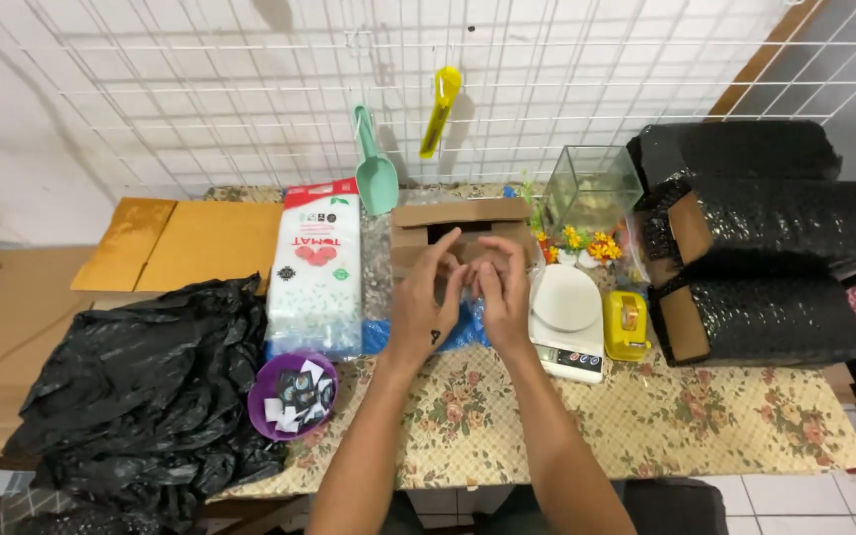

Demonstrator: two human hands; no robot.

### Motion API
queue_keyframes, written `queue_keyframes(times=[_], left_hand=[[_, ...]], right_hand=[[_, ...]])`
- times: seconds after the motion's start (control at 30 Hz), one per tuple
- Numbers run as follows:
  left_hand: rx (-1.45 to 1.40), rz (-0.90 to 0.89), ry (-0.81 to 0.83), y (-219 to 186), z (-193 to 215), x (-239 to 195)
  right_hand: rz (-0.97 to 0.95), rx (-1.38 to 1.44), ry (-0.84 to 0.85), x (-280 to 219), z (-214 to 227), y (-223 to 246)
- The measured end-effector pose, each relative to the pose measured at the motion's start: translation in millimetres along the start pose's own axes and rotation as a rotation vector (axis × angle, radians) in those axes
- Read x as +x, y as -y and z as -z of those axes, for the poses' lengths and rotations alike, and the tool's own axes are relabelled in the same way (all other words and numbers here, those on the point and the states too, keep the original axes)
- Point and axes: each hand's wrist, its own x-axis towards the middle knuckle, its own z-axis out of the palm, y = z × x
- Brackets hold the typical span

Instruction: Assembling a small cardboard box, placing an item inside, and wrapping the box in bubble wrap for shipping.

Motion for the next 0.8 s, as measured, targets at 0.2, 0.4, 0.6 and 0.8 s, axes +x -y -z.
queue_keyframes(times=[0.2, 0.4, 0.6, 0.8], left_hand=[[0.109, -0.079, -0.230, 40, -24, -15], [-0.105, -0.013, -0.261, 15, -7, -9], [-0.129, -0.017, -0.211, 15, -23, -17], [0.122, -0.190, -0.270, 28, -31, -16]], right_hand=[[0.064, -0.117, -0.054, -2, -3, 5], [0.043, -0.116, -0.013, -3, 3, 10], [-0.027, -0.076, -0.123, -6, -5, -3], [0.287, -0.428, -0.234, 0, 10, -4]])
